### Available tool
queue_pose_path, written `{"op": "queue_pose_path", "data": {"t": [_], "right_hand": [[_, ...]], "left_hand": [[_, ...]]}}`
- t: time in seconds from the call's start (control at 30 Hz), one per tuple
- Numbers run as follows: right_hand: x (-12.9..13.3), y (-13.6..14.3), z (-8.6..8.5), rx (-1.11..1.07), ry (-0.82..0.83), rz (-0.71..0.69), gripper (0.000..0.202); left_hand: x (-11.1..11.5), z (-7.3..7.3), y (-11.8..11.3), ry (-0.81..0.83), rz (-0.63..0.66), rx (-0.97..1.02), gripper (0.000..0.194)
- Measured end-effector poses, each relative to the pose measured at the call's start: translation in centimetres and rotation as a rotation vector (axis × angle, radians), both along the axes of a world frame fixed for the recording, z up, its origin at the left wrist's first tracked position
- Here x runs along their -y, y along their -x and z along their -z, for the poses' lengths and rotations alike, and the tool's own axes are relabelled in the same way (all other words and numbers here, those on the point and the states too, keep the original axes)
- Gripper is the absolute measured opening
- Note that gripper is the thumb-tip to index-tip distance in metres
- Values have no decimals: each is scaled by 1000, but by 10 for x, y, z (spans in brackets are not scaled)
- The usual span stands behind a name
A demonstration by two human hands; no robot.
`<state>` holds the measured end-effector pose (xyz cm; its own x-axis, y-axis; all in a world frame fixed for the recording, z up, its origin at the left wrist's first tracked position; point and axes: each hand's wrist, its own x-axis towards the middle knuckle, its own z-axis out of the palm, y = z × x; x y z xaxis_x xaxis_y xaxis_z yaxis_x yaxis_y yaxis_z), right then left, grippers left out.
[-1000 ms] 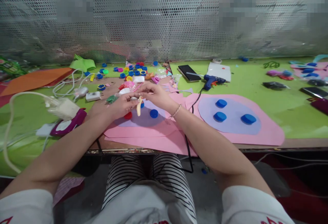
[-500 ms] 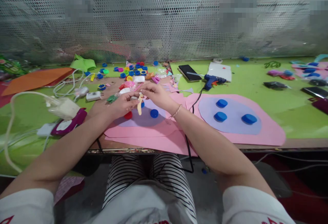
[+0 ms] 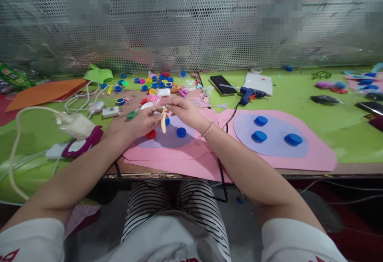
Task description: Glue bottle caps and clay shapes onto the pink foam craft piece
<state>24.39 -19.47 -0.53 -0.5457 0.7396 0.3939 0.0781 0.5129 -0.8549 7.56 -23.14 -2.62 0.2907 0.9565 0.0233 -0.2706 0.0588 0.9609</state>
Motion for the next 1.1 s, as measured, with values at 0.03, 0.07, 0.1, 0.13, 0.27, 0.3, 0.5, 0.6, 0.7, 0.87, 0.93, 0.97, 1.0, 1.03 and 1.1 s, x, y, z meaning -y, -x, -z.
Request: {"op": "queue_pose_path", "data": {"t": [0.03, 0.07, 0.1, 0.13, 0.27, 0.3, 0.5, 0.6, 0.7, 0.87, 0.93, 0.97, 1.0, 1.03, 1.1], "right_hand": [[1, 0, 0, 1, 3, 2, 19], [1, 0, -1, 2, 9, 1, 18], [1, 0, -1, -2, 17, 2, 18], [1, 1, -1, -9, 25, 3, 18], [0, 1, 0, -51, 69, -36, 18], [0, 0, 1, -63, 90, -62, 19], [-5, -3, 4, -109, 231, -243, 18], [-7, -4, 6, -138, 294, -306, 17], [-8, -4, 7, -177, 362, -334, 16], [-6, -5, 5, -234, 465, -373, 13], [-5, -5, 5, -252, 509, -387, 12], [-5, -5, 5, -260, 528, -394, 13], [-5, -5, 5, -267, 543, -398, 13], [-5, -5, 5, -270, 556, -401, 13], [-5, -6, 5, -272, 574, -402, 13]], "left_hand": [[0, 0, 0, -6, 4, -7, 28], [-1, 1, 1, -14, 10, -20, 27], [-1, 2, 1, -22, 14, -36, 27], [-1, 3, 2, -28, 14, -52, 27], [-1, 4, 3, -15, 20, -111, 26], [-1, 4, 3, -8, 34, -113, 26], [0, 6, 4, -35, 138, -101, 24], [0, 7, 4, -28, 149, -86, 23], [1, 5, 3, -17, 147, -61, 25], [3, 0, 1, 22, 124, -19, 23], [4, -1, 0, 32, 113, -7, 23], [4, -2, 0, 36, 112, -4, 23], [5, -2, 0, 40, 115, -1, 23], [5, -2, 0, 43, 119, 2, 23], [6, -3, 0, 45, 127, 13, 24]]}}
